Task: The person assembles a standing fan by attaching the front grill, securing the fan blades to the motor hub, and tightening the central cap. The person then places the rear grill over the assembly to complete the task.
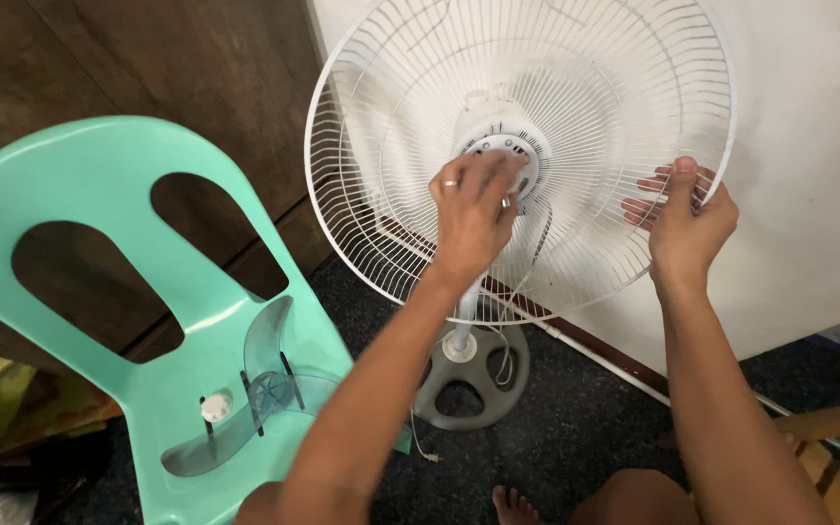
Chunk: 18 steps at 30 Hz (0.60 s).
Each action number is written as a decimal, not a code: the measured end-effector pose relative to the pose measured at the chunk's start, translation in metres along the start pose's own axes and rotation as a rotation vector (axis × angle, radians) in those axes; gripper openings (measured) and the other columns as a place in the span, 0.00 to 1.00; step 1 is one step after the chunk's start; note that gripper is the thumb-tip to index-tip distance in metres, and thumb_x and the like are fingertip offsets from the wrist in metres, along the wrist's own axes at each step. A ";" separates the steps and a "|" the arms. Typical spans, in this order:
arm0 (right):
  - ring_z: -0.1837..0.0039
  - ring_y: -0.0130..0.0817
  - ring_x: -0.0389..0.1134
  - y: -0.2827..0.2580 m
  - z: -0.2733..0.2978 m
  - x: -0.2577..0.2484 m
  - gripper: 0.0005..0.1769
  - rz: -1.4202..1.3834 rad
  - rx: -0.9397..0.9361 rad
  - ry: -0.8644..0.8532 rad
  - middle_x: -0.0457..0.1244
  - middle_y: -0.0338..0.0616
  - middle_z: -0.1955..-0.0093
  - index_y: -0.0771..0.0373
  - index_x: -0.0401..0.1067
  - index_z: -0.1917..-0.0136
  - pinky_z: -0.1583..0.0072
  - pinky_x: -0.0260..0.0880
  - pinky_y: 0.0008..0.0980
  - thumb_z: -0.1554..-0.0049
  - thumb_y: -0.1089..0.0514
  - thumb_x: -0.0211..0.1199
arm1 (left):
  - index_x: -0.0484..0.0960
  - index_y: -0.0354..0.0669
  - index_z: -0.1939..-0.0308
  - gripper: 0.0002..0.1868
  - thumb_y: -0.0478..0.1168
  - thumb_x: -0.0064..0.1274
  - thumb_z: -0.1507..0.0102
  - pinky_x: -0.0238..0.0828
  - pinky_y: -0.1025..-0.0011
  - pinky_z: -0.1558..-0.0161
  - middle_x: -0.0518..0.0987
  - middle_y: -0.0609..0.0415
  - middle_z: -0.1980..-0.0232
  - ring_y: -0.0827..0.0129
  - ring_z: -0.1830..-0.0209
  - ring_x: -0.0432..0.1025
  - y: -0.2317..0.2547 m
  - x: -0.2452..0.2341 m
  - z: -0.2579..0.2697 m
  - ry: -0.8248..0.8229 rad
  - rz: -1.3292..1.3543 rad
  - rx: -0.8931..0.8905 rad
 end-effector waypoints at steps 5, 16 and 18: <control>0.60 0.37 0.74 -0.002 0.003 -0.004 0.26 -0.006 -0.061 -0.025 0.69 0.53 0.54 0.78 0.69 0.45 0.60 0.80 0.35 0.29 0.47 0.57 | 0.80 0.57 0.38 0.29 0.31 0.64 0.42 0.59 0.62 0.30 0.76 0.65 0.35 0.65 0.34 0.66 -0.018 -0.026 -0.020 -0.283 -0.045 0.328; 0.62 0.36 0.73 0.003 0.007 0.002 0.22 -0.068 -0.020 0.032 0.69 0.52 0.56 0.76 0.70 0.45 0.60 0.80 0.34 0.28 0.49 0.59 | 0.76 0.38 0.55 0.34 0.60 0.72 0.48 0.57 0.60 0.52 0.74 0.52 0.58 0.58 0.58 0.68 0.008 -0.022 -0.010 0.015 -0.081 -0.240; 0.61 0.35 0.73 0.002 0.005 0.003 0.20 -0.093 -0.026 0.045 0.69 0.51 0.54 0.75 0.68 0.43 0.60 0.79 0.34 0.28 0.51 0.60 | 0.76 0.40 0.55 0.30 0.58 0.71 0.45 0.58 0.61 0.51 0.74 0.53 0.55 0.60 0.57 0.69 0.013 -0.015 -0.010 0.132 -0.080 -0.280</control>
Point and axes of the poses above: each hand's wrist, its own z-axis away from the middle knuckle, its own x-axis out of the palm, y = z × x, the point moved 3 cm from there along -z, towards the middle knuckle
